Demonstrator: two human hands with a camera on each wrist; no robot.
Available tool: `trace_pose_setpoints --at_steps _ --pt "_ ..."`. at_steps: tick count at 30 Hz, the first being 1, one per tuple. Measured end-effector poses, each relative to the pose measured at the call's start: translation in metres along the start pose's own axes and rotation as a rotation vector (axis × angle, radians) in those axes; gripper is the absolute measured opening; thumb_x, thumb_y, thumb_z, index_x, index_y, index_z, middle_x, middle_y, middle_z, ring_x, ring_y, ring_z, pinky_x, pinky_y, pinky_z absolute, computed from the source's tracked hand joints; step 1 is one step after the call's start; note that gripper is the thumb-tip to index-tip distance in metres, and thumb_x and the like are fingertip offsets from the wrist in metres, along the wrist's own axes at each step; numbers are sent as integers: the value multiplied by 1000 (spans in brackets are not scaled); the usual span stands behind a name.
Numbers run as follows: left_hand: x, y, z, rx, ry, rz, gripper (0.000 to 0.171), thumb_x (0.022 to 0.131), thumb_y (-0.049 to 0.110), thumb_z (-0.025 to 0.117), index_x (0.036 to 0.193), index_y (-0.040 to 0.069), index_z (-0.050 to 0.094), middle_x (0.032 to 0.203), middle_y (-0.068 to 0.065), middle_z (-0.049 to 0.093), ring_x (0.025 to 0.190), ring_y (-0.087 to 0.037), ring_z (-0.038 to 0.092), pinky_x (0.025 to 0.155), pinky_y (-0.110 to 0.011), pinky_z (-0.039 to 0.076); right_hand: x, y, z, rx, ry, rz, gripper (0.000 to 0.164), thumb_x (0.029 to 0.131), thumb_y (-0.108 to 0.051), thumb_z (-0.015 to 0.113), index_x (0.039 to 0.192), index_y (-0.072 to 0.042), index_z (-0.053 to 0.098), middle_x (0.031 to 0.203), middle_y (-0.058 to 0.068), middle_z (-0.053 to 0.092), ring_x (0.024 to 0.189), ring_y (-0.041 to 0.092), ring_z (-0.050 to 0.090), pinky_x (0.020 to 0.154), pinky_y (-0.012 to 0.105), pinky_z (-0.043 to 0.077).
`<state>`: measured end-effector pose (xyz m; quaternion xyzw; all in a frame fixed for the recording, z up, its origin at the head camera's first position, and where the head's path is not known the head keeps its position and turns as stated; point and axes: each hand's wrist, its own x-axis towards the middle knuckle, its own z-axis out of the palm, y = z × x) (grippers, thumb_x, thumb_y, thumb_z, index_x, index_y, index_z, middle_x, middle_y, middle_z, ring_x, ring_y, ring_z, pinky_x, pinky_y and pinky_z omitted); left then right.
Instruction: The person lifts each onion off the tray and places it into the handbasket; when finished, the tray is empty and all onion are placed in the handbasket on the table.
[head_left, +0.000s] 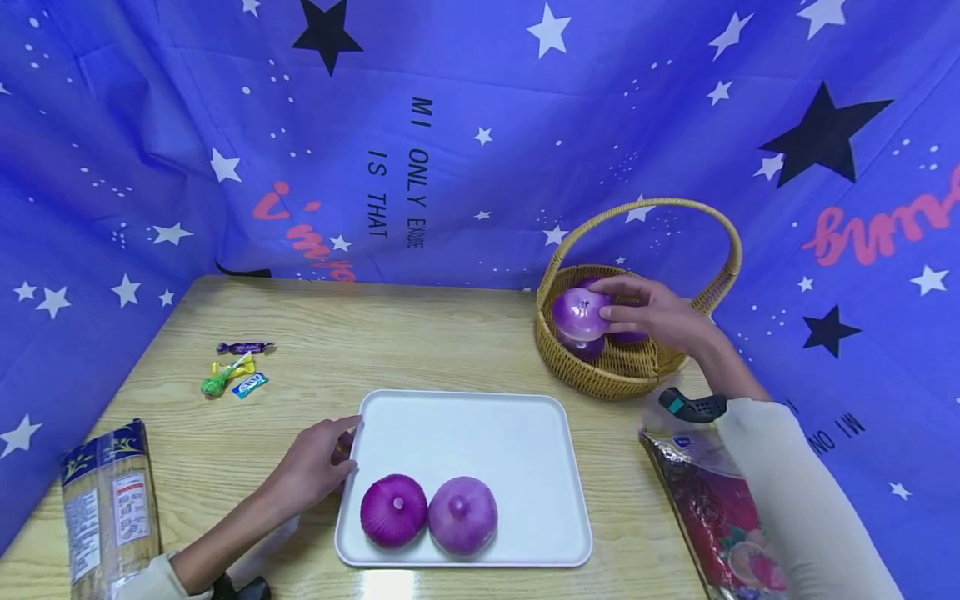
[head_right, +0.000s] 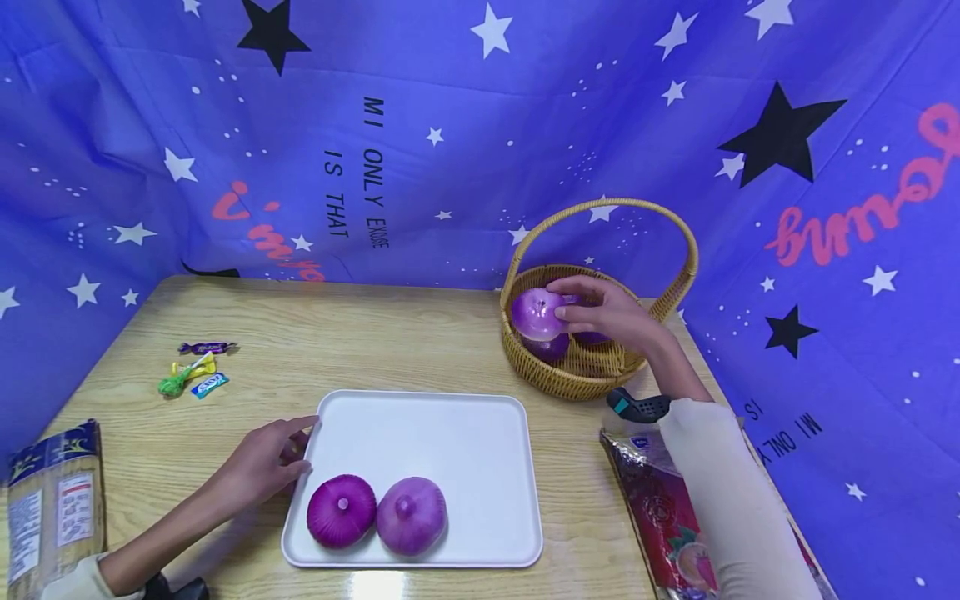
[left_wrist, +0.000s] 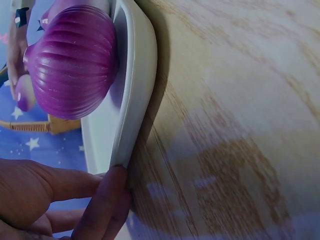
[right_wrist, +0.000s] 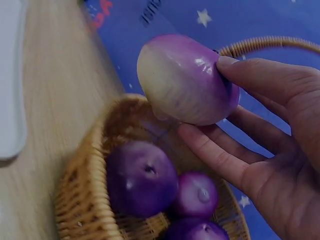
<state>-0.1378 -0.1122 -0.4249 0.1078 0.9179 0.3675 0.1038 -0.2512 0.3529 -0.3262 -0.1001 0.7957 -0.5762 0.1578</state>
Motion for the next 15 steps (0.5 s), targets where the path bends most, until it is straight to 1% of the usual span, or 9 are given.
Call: trace_pose_setpoints --at_steps 3,5,8,11,15 --pt "0 0 0 -1 2 1 60 69 -7 65 124 -3 44 86 -10 57 71 -13 56 54 -16 48 5 4 -7 66 25 23 52 80 -10 62 127 -6 42 125 15 37 101 27 54 89 46 40" --pt "-1 0 0 -5 5 -1 60 69 -8 65 124 -3 44 86 -10 57 71 -13 56 54 -15 48 9 7 -11 91 33 28 53 81 -9 60 129 -5 39 126 16 36 101 26 54 90 48 38" --pt "0 -1 0 -11 6 0 59 69 -8 65 124 -3 45 86 -10 57 72 -14 56 54 -15 48 16 14 -14 126 32 30 53 82 -6 58 130 -3 36 129 17 33 102 25 53 91 49 37" --pt "0 -1 0 -17 10 -1 59 69 -8 65 124 -3 45 86 -11 57 72 -14 57 54 -15 48 22 22 -17 139 33 37 52 83 -5 56 131 -3 36 129 16 32 103 25 52 92 49 37" --pt "0 -2 1 -12 15 1 60 68 -8 66 124 -3 45 86 -10 58 72 -14 57 55 -15 48 29 28 -18 137 48 43 51 83 -8 57 130 -5 37 129 14 35 103 26 52 92 50 37"
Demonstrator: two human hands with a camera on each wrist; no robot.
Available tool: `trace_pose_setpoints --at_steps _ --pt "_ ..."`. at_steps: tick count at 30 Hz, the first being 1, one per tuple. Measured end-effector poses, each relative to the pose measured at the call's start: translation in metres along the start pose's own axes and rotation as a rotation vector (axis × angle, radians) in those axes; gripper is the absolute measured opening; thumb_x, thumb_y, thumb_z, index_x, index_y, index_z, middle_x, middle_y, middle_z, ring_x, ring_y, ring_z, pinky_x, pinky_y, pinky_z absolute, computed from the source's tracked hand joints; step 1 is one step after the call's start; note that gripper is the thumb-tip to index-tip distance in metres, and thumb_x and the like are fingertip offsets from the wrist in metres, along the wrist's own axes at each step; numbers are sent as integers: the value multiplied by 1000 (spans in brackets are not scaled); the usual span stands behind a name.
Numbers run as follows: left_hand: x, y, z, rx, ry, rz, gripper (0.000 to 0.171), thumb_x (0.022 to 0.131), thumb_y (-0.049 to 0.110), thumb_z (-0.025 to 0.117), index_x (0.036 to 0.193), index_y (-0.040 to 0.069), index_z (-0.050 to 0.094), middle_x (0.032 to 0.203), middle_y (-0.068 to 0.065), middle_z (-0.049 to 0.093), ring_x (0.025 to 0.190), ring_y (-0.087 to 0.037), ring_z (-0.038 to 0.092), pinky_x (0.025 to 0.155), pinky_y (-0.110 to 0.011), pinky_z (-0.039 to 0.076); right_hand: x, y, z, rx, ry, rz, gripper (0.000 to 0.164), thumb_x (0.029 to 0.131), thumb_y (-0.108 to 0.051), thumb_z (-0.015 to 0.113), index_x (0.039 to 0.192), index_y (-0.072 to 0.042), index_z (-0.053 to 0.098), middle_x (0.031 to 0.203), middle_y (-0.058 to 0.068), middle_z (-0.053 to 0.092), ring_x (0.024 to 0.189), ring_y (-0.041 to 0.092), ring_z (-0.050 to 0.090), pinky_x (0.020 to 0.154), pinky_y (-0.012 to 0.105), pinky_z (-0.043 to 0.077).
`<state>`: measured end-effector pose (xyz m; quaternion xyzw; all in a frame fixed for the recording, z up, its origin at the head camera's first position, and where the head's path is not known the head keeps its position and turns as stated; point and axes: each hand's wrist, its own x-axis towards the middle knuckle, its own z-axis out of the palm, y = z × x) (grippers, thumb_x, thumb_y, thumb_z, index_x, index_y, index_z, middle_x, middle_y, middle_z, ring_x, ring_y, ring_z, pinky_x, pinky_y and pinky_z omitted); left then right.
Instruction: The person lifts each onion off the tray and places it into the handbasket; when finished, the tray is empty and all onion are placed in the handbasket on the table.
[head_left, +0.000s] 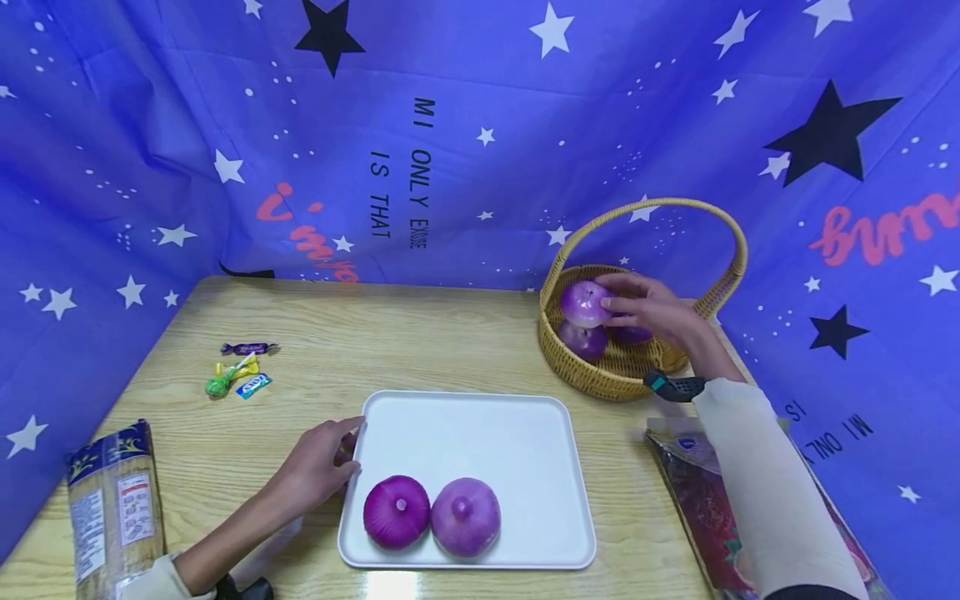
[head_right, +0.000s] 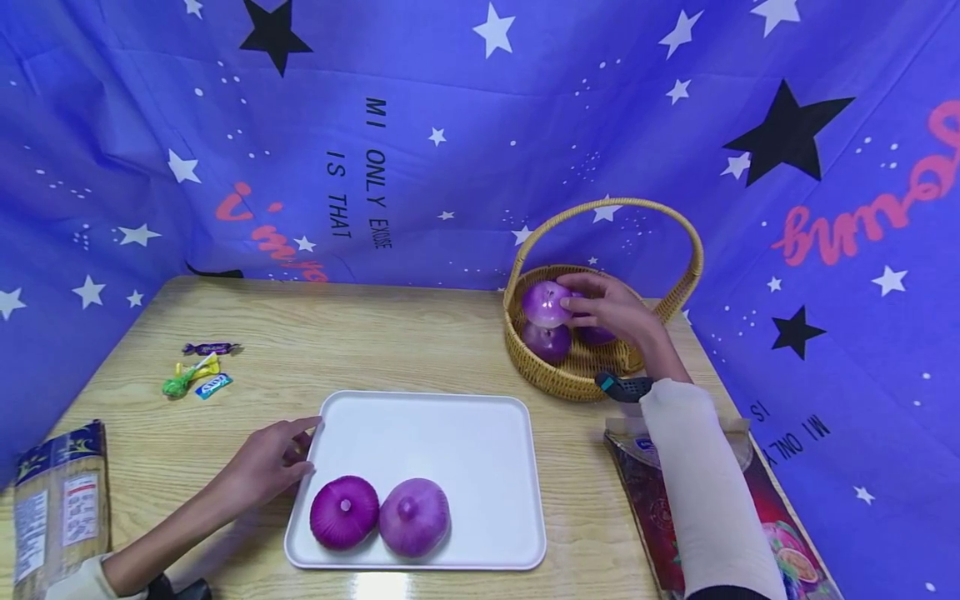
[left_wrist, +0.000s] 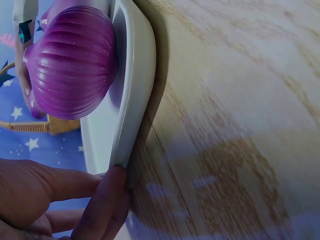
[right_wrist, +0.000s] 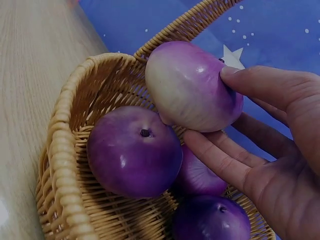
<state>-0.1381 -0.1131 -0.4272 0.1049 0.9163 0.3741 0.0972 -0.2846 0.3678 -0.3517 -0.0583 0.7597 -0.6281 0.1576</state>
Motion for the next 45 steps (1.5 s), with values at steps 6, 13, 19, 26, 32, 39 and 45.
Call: trace_pose_setpoints --at_steps 6,13,19,26,32,39,45 --pt "0 -2 1 8 7 4 60 68 -8 66 124 -2 46 85 -10 58 72 -13 57 56 -16 48 8 0 3 -5 17 8 53 82 -11 60 130 -7 38 128 13 36 103 24 52 91 48 39" --pt "0 -2 0 -8 5 3 59 68 -8 65 124 -2 46 85 -10 58 72 -14 57 54 -15 48 9 0 2 -3 16 16 54 82 -10 60 130 -6 37 128 13 36 102 22 53 90 47 40" --pt "0 -1 0 -9 4 -1 59 69 -8 65 124 -2 45 86 -10 58 72 -14 57 54 -15 48 -3 -3 -4 4 -64 5 52 84 -8 56 131 -3 35 129 14 32 104 25 50 90 47 40" --pt "0 0 -1 -3 0 2 59 69 -8 65 124 -2 46 86 -11 58 72 -15 57 54 -15 48 -16 2 -15 -18 -223 43 46 88 -6 48 131 -1 34 132 16 29 106 26 46 90 49 39" --pt "0 0 -1 -16 -12 -6 59 70 -8 65 125 -3 44 88 -11 57 73 -15 57 51 -15 48 -21 4 -17 -9 -142 34 48 87 -7 50 132 -2 33 128 14 33 102 23 48 91 48 39" --pt "-1 -2 -1 -10 13 20 59 68 -9 66 123 -3 47 83 -10 58 70 -14 57 53 -16 48 -9 4 -10 -6 98 -14 53 84 -9 57 131 -2 35 125 14 37 98 21 53 92 48 37" --pt "-1 -2 2 -34 20 20 59 67 -10 66 123 -3 46 83 -10 59 68 -14 57 51 -15 48 14 15 -8 -12 189 -64 53 80 -10 62 129 -4 40 122 12 41 96 24 56 83 42 46"
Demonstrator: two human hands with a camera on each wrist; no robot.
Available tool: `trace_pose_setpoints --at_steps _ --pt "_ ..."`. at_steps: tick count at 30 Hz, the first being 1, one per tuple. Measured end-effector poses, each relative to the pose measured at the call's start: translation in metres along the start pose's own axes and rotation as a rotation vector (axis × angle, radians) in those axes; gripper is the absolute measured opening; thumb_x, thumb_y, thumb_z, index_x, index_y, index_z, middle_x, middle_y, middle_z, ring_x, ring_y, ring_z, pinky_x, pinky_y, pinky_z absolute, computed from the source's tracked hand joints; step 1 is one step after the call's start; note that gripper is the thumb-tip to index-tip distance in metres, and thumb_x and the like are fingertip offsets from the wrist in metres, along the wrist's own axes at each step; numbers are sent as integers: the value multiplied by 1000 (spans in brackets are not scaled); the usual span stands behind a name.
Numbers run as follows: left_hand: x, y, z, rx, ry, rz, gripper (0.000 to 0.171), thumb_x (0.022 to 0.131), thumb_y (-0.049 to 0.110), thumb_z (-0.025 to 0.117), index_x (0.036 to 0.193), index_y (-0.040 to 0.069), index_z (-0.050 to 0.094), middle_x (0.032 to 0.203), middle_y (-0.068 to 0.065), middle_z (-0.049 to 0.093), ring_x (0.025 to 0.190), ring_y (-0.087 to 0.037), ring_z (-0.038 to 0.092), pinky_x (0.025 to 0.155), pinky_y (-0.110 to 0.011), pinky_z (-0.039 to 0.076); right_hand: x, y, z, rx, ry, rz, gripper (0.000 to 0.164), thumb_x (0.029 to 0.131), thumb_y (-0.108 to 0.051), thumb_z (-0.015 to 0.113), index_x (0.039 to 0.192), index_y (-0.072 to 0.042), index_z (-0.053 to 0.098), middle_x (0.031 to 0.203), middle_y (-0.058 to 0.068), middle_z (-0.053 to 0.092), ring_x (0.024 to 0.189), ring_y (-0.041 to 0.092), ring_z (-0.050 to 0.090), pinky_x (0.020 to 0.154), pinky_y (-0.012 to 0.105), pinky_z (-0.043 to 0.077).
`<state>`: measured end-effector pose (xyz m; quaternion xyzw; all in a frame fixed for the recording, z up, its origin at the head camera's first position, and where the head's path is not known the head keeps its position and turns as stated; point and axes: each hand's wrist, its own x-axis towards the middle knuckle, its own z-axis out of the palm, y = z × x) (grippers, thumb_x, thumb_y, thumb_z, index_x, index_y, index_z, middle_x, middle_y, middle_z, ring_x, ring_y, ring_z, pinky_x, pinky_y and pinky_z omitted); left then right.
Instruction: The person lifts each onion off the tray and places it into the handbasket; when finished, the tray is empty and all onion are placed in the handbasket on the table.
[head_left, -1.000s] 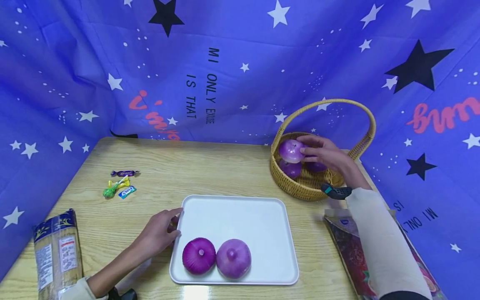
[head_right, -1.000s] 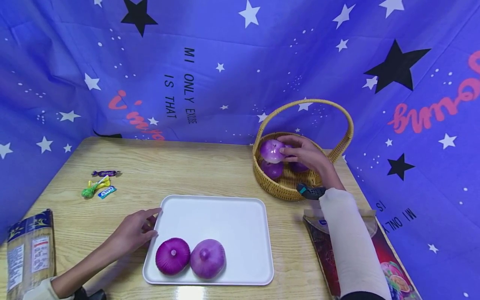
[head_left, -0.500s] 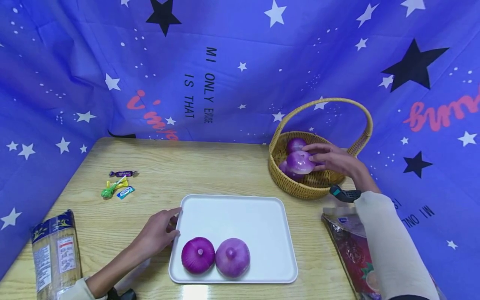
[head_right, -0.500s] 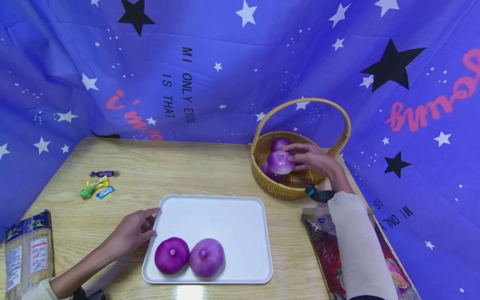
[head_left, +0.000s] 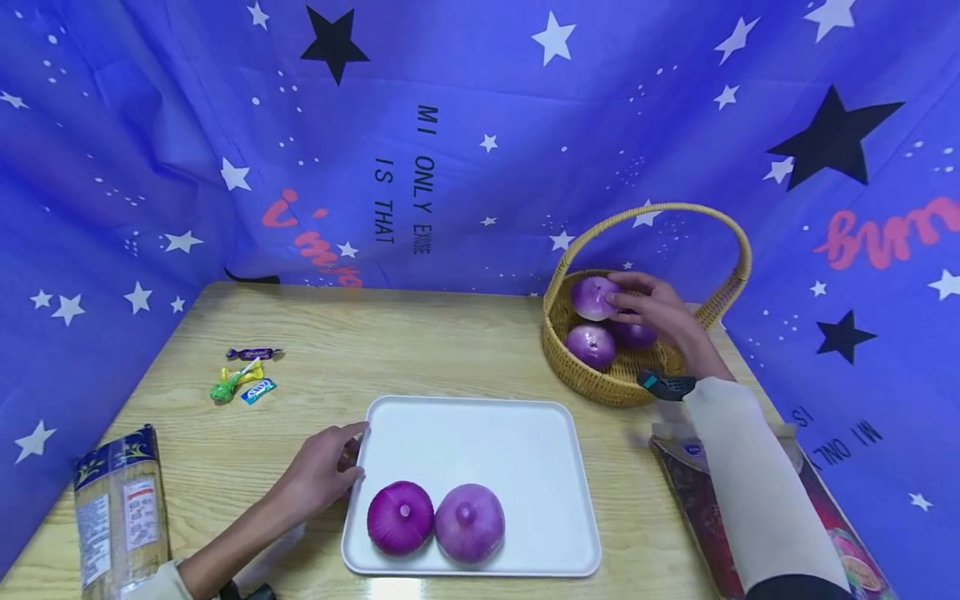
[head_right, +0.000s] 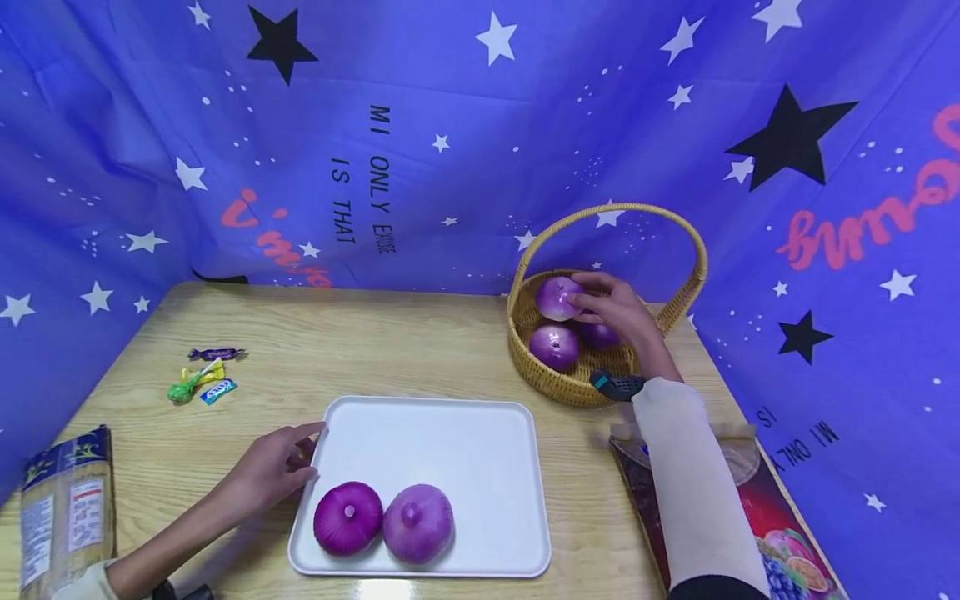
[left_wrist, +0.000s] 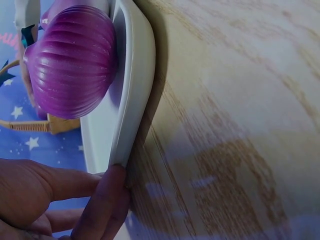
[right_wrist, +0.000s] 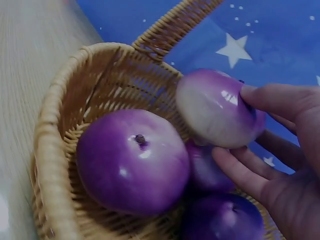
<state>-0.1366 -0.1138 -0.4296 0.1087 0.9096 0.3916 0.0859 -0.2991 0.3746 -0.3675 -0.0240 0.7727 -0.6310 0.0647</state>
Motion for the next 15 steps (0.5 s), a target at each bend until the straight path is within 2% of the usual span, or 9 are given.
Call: trace_pose_setpoints --at_steps 1,6,8,9,12,15 --pt "0 0 1 -6 0 -7 60 67 -10 66 123 -2 46 83 -10 59 68 -14 57 50 -15 48 3 3 1 -12 12 -3 53 80 -11 62 128 -4 40 123 13 41 97 26 55 82 42 47" --pt "0 -1 1 -7 -1 -20 60 68 -9 66 124 -2 46 83 -9 58 69 -13 56 51 -14 47 53 65 -22 19 31 -48 61 69 -27 74 123 -12 48 121 12 45 96 30 56 74 39 51" --pt "0 -1 1 -2 -1 -18 60 68 -8 66 124 -2 46 83 -8 58 69 -13 56 52 -14 48 68 82 -28 -6 52 -28 63 66 -32 75 121 -14 50 120 11 46 94 29 57 73 37 51" --pt "0 -2 1 -1 -1 -17 60 68 -8 66 124 -1 46 83 -8 58 69 -13 56 52 -14 47 69 83 -27 -10 59 -13 62 67 -31 75 122 -15 50 120 10 47 94 28 57 73 37 51" --pt "1 -2 0 -1 1 -13 59 68 -8 66 124 -1 46 82 -8 58 69 -13 57 52 -15 47 56 65 -11 -82 65 42 57 71 -25 72 122 -13 49 121 11 47 94 23 58 75 34 51" --pt "1 -3 0 -10 -5 -22 59 68 -9 65 124 -2 46 83 -8 58 69 -14 57 50 -14 47 33 33 15 -177 74 73 55 74 -21 70 123 -7 48 120 15 47 91 23 58 75 33 51"
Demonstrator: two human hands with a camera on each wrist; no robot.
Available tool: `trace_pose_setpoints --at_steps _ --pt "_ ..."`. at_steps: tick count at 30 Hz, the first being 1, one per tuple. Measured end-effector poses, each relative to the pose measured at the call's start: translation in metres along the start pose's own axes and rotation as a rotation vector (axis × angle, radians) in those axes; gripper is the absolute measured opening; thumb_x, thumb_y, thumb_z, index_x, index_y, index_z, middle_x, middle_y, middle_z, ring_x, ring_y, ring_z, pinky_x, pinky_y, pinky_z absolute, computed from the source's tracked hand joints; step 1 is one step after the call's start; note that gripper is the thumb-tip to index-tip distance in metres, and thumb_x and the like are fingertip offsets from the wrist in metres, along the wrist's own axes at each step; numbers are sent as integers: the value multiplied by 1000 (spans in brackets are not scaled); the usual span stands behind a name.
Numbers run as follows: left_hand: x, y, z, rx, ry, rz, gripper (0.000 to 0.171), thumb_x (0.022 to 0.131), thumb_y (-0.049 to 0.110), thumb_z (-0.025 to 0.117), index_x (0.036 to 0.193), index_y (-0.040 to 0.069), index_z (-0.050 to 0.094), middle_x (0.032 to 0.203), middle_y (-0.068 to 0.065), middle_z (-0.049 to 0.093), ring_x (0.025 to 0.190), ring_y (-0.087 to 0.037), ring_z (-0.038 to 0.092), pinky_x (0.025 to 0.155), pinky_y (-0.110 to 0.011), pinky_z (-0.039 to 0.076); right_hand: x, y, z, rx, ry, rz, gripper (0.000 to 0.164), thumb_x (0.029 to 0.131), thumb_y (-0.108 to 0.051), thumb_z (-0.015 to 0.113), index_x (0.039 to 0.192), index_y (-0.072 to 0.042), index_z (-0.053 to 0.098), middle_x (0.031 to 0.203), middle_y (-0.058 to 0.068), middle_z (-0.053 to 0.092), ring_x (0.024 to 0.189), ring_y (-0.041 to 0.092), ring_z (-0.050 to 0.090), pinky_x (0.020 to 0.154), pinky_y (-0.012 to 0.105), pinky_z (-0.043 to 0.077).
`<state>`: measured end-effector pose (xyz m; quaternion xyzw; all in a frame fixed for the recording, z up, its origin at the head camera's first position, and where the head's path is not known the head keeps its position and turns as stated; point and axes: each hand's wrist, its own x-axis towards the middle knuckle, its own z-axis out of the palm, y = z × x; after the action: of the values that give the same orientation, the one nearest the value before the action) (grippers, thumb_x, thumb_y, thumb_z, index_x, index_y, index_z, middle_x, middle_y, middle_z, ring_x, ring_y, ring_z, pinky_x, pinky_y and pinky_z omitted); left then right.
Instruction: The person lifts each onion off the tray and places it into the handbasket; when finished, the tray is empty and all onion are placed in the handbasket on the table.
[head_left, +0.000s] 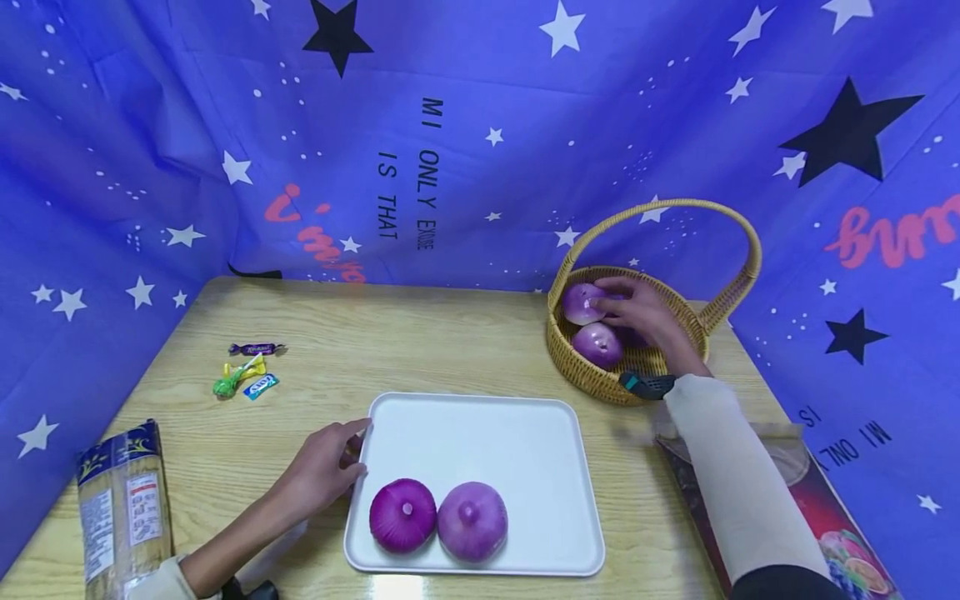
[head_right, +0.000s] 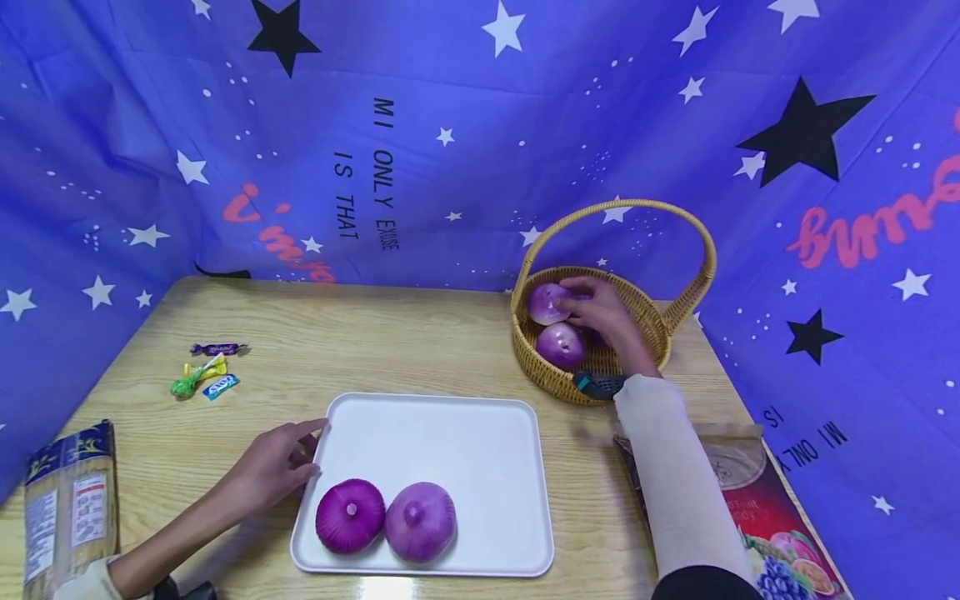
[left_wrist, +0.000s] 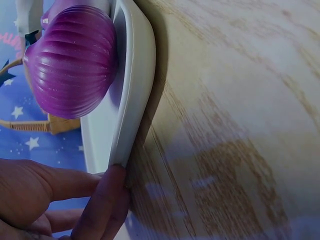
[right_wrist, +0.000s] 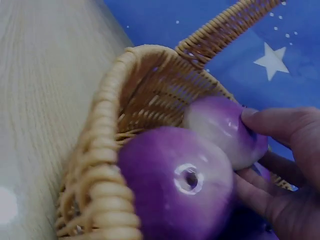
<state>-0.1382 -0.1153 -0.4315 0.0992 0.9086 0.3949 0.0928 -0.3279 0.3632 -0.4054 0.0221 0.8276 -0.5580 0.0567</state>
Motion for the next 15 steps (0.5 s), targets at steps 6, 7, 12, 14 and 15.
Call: trace_pose_setpoints --at_steps 6,7,12,14,15 --pt "0 1 -1 -16 -5 -5 59 69 -9 64 124 -2 45 84 -9 57 69 -14 57 50 -15 48 -23 -29 19 -208 21 29 49 76 -19 67 120 -4 49 116 16 49 81 20 55 64 28 50" --pt "0 1 0 -13 -4 -3 59 69 -9 65 124 -2 45 84 -9 57 69 -14 57 51 -15 48 -23 -27 20 -233 32 32 48 76 -19 68 119 -6 50 114 14 50 79 18 54 62 27 48" --pt "-1 1 0 -2 6 5 60 68 -9 65 124 -1 46 83 -8 58 69 -14 57 53 -15 48 -15 -14 16 -250 22 3 53 73 -26 70 119 -8 51 112 11 53 78 15 55 61 26 48" --pt "-1 0 0 -1 9 8 60 68 -9 65 124 -1 46 83 -8 58 69 -14 57 54 -15 48 -12 -9 11 -203 -2 -11 56 73 -28 70 120 -8 50 113 11 52 81 16 56 64 29 51" --pt "-1 0 -1 -1 9 8 59 68 -9 65 124 -1 46 83 -8 58 69 -14 57 54 -15 48 -6 -2 5 -148 -32 -30 54 74 -26 69 121 -8 50 113 10 53 82 18 57 65 31 52"
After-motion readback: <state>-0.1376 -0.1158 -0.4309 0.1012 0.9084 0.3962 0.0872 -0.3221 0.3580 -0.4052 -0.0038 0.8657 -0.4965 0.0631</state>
